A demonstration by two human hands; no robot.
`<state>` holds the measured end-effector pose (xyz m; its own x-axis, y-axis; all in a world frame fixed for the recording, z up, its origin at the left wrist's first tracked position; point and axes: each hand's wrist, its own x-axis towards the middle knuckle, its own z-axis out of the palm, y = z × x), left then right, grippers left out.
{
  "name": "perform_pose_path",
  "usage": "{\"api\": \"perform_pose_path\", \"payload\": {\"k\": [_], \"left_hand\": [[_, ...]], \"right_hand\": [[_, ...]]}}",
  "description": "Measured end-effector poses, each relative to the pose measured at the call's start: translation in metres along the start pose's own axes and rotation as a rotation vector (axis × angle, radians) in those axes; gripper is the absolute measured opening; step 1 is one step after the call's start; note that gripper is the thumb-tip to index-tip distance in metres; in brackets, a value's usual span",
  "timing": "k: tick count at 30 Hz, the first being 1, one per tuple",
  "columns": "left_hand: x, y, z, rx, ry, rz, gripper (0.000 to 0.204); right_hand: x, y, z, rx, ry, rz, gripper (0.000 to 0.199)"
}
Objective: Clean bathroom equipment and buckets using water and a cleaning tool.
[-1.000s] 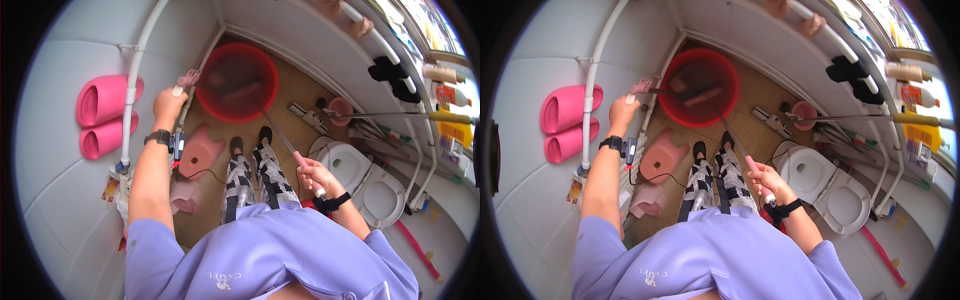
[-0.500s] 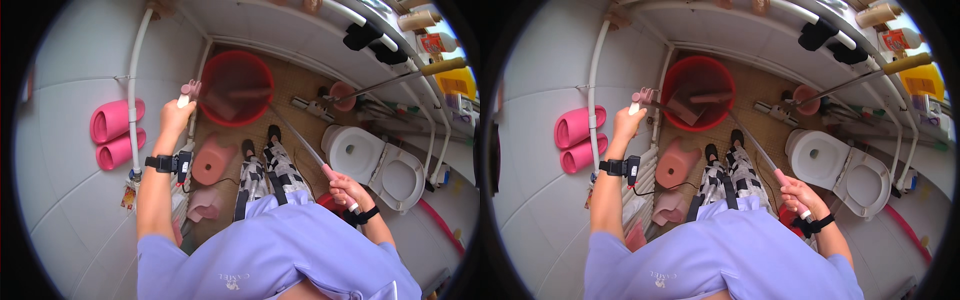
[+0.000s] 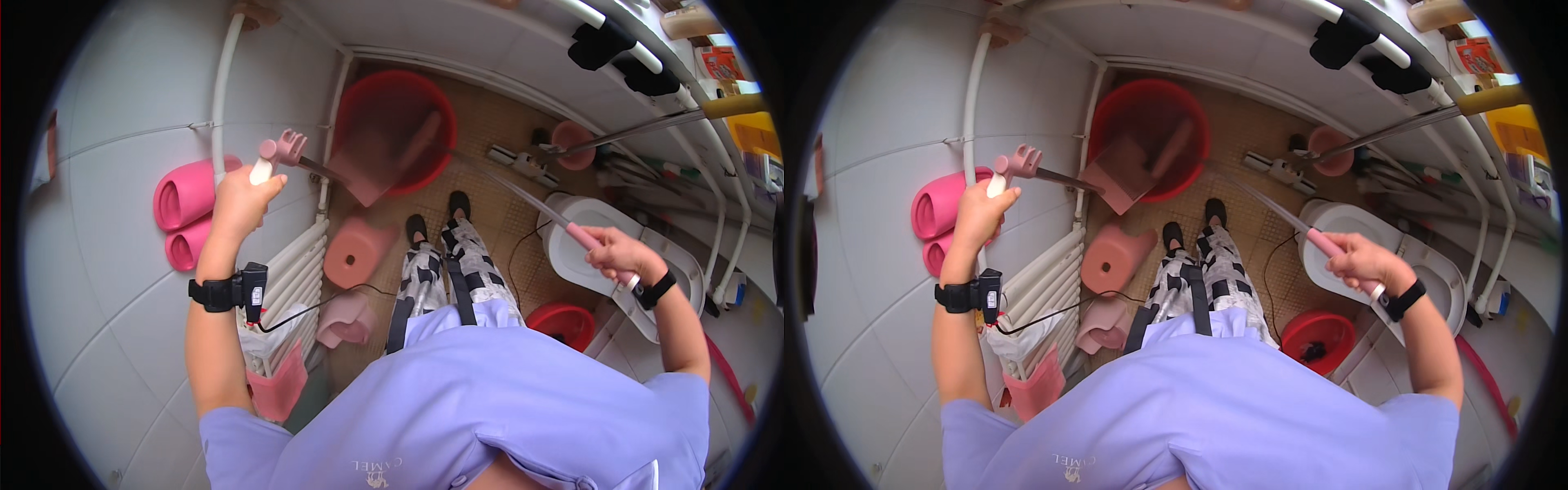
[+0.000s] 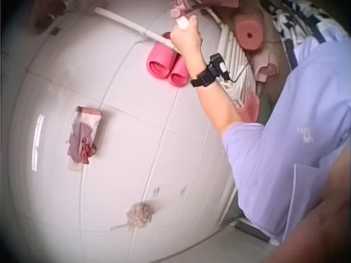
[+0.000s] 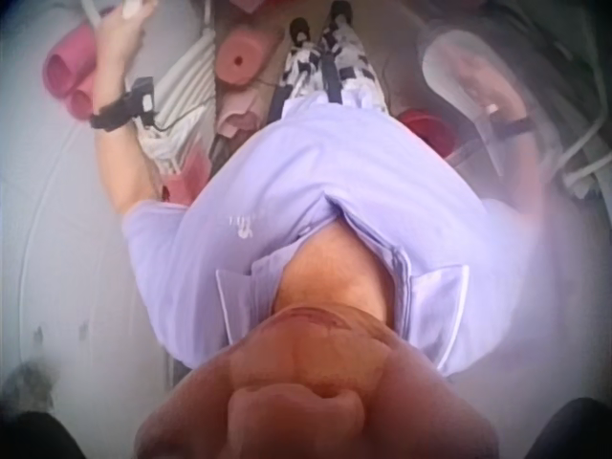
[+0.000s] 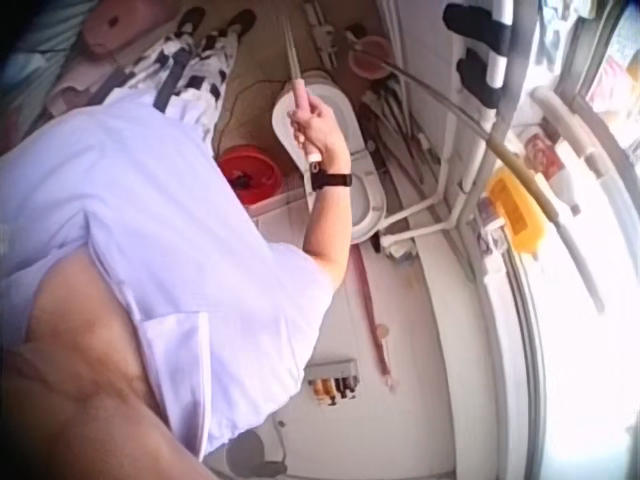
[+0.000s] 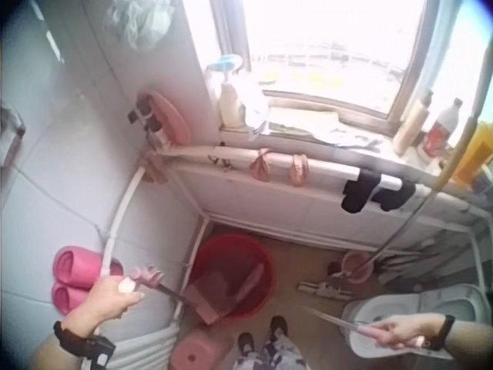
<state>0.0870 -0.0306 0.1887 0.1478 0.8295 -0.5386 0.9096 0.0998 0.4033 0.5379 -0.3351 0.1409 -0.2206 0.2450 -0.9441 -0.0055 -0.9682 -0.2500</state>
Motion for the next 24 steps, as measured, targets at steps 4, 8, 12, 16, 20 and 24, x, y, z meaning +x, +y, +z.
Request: {"api": "perform_pose_path", "payload": {"k": [4,8,12,16,20,24], "left_hand": [[0.002,-0.032,-0.009,-0.014,0.049,-0.108,0.027],[0.004,-0.050,-0.018,-0.077,0.028,-0.166,0.024],[0.003,-0.060,-0.028,-0.036,0.015,-0.144,0.024],[0.001,-0.059,-0.020,-0.090,0.017,-0.138,0.024],[0.004,-0.068,-0.028,-0.117,-0.013,-0.143,0.023],[0.003,-0.067,-0.028,-0.134,0.000,-0.107,0.023]], "right_hand": [[0.017,-0.027,-0.022,-0.075,-0.035,0.042,0.074],[0.040,-0.057,-0.024,-0.152,-0.087,0.078,0.073],[0.072,-0.087,-0.016,-0.431,-0.155,0.071,0.068],[0.115,-0.099,0.033,-0.450,-0.159,0.066,0.063],[0.118,-0.057,0.020,-0.538,-0.082,-0.029,0.053],[0.070,-0.049,-0.005,-0.462,0.013,0.125,0.055]]}}
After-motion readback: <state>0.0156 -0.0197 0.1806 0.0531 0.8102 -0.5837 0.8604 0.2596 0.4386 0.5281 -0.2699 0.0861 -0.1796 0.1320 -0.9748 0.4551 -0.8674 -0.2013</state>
